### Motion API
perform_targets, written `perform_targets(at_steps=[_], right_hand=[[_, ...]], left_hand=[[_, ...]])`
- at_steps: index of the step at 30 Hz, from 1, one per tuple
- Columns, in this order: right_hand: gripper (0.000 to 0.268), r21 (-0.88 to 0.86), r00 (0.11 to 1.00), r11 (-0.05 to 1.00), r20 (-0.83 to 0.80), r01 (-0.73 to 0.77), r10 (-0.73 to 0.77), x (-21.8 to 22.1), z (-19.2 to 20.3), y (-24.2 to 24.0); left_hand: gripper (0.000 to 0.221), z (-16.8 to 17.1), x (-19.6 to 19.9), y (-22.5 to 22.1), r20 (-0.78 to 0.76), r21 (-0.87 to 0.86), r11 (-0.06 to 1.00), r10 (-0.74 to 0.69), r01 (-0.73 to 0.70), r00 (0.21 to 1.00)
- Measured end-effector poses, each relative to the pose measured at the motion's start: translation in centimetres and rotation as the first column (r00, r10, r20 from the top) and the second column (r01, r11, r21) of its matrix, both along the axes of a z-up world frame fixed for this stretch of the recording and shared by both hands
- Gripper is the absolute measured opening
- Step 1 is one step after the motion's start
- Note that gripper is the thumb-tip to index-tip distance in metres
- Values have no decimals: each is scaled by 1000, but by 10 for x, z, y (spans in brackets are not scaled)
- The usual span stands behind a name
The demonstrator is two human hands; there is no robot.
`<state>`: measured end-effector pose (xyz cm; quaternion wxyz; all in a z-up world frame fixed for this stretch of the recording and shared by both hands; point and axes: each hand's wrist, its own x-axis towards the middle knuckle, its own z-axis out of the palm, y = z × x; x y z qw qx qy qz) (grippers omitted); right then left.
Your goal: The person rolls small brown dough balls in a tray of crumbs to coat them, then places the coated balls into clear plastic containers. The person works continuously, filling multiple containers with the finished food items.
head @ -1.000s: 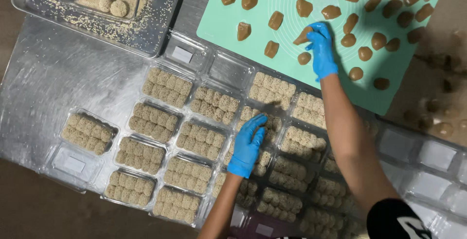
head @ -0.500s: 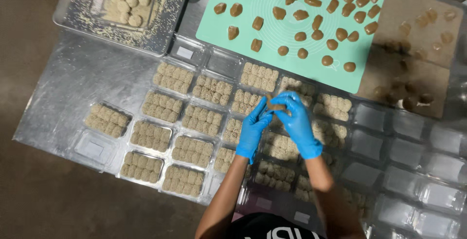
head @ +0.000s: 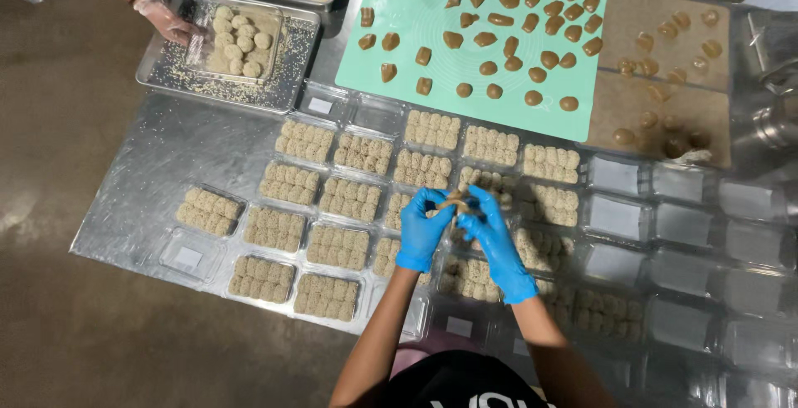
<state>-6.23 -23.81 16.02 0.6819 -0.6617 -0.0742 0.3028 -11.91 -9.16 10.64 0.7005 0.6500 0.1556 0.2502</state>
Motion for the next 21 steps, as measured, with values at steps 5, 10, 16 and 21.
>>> perform_targets(at_steps=[5,10,16,21], right_hand=[[28,333,956,930,-287,154,-56,2,-70,-11],[25,386,891,876,-443,289,-99,6,-97,-36],[14,73,996,997,94,1,-8,-3,-55,-49],[11,72,980,997,197,11,-25,-6,-47,-46]], left_hand=[[13,-4,-13,-8,-4,-83,984,-158,157,987],[11,-13,-13,-11,108,-631,718,-293,294,950],[34,10,-18,-23,-77,-304,924,-266,232,961],[41,17,-19,-25,-58,-270,877,-426,397,903]])
